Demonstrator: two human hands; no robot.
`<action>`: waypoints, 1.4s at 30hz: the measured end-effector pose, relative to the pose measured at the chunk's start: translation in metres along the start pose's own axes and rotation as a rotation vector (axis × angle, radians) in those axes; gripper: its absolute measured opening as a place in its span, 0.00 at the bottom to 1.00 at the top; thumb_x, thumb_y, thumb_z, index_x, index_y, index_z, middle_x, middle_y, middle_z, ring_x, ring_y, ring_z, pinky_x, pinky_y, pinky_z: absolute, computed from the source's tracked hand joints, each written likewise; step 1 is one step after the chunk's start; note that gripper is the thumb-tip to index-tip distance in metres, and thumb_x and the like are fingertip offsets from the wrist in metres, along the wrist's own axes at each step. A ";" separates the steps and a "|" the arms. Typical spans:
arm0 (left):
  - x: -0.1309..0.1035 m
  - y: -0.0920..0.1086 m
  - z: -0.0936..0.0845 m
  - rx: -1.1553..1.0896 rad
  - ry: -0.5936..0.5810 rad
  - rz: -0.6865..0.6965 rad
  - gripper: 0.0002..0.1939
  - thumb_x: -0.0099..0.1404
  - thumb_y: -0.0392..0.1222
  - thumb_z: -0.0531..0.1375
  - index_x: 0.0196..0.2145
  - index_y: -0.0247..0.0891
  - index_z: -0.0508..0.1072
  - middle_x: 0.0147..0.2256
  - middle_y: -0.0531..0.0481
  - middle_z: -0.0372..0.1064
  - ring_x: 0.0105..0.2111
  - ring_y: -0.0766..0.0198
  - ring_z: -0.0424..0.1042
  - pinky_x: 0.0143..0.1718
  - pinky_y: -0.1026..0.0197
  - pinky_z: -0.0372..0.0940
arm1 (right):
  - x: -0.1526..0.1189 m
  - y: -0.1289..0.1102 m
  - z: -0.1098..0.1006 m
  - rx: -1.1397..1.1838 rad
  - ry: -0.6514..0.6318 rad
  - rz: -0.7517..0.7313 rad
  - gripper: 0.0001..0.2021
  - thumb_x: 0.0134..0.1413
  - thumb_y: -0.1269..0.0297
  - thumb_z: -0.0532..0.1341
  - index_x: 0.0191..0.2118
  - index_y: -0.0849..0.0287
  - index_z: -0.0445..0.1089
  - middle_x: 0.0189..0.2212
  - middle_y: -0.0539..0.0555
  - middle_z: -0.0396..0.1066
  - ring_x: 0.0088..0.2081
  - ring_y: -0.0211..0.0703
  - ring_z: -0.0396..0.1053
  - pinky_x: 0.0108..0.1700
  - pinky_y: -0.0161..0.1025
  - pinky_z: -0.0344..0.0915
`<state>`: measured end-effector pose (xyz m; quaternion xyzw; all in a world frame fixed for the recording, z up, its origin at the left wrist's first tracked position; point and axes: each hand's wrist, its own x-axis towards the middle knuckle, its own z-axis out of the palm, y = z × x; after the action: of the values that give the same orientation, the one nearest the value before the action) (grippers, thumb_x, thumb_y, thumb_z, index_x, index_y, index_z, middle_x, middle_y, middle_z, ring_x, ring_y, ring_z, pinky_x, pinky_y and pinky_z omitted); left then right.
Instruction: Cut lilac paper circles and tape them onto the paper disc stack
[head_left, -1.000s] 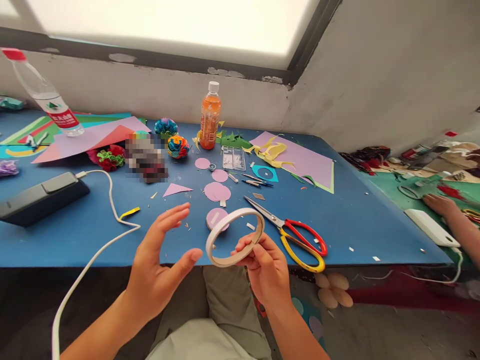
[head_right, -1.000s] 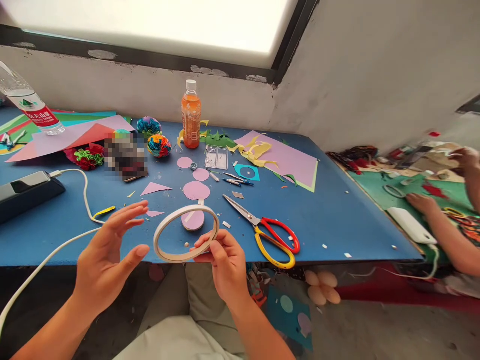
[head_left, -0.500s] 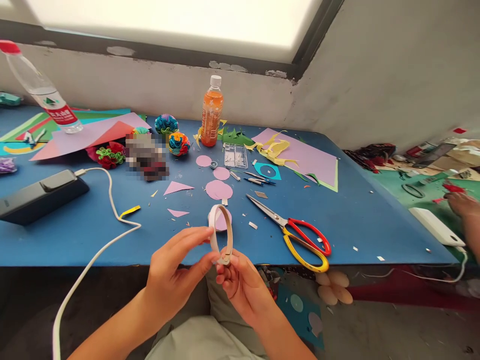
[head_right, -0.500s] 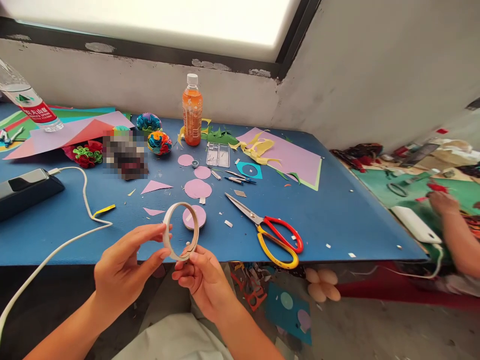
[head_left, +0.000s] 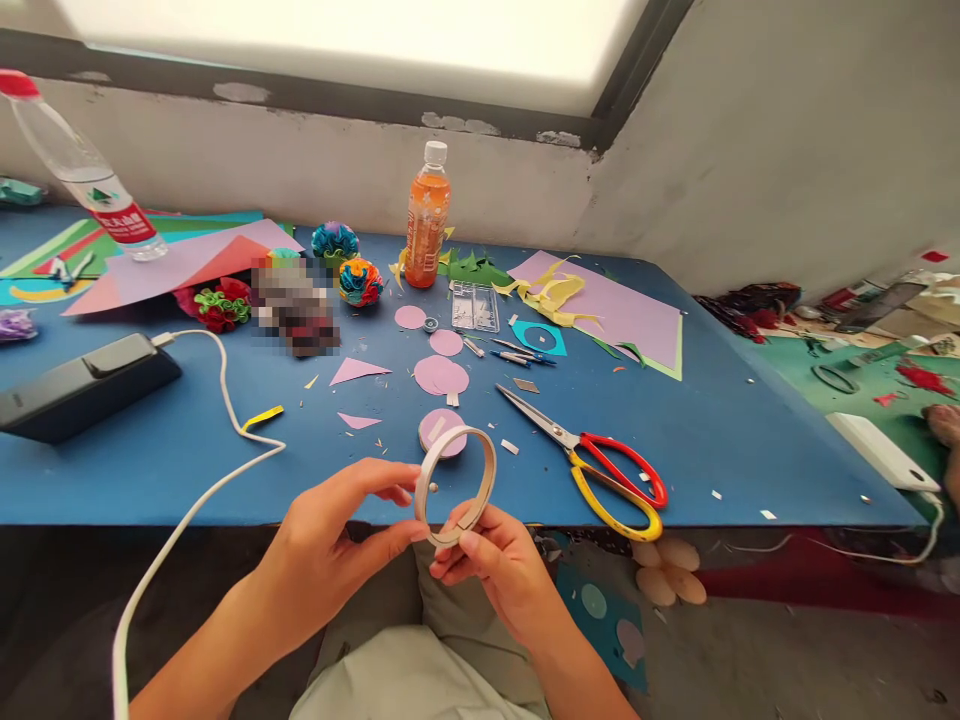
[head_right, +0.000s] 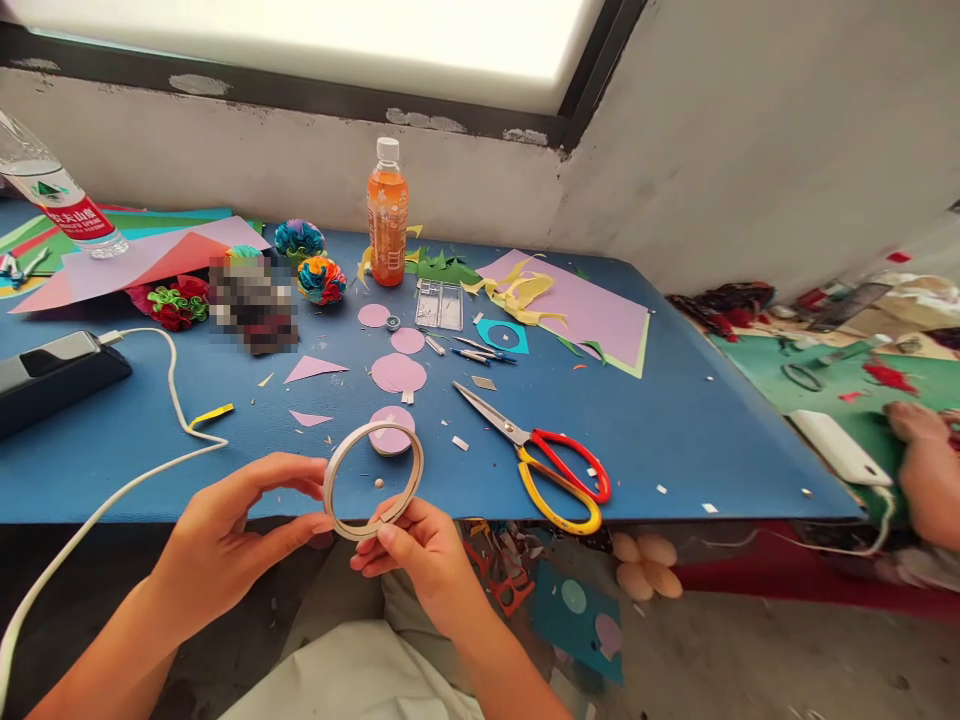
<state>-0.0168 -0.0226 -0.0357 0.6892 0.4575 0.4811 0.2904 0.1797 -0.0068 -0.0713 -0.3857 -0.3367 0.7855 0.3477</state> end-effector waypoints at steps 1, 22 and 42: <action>-0.001 0.000 -0.001 0.017 -0.027 0.008 0.18 0.60 0.35 0.62 0.47 0.46 0.66 0.37 0.54 0.73 0.35 0.69 0.73 0.35 0.71 0.72 | 0.000 0.001 -0.002 -0.025 -0.001 -0.005 0.16 0.42 0.53 0.69 0.32 0.60 0.70 0.23 0.51 0.75 0.26 0.36 0.75 0.28 0.29 0.69; -0.008 -0.006 0.000 -0.091 -0.069 -0.186 0.09 0.60 0.36 0.62 0.40 0.40 0.72 0.33 0.51 0.75 0.33 0.65 0.75 0.32 0.68 0.71 | -0.010 0.002 0.010 -0.156 0.108 -0.042 0.16 0.46 0.52 0.66 0.34 0.60 0.70 0.25 0.50 0.72 0.29 0.37 0.73 0.32 0.33 0.68; -0.013 -0.011 0.003 -0.104 -0.063 -0.321 0.07 0.57 0.39 0.64 0.36 0.39 0.76 0.29 0.50 0.74 0.28 0.65 0.74 0.25 0.68 0.70 | -0.009 0.017 0.002 -0.131 0.099 0.014 0.16 0.47 0.53 0.66 0.33 0.61 0.69 0.25 0.50 0.72 0.28 0.37 0.73 0.31 0.33 0.68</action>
<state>-0.0198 -0.0302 -0.0511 0.6060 0.5270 0.4294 0.4131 0.1775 -0.0239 -0.0808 -0.4481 -0.3671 0.7442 0.3326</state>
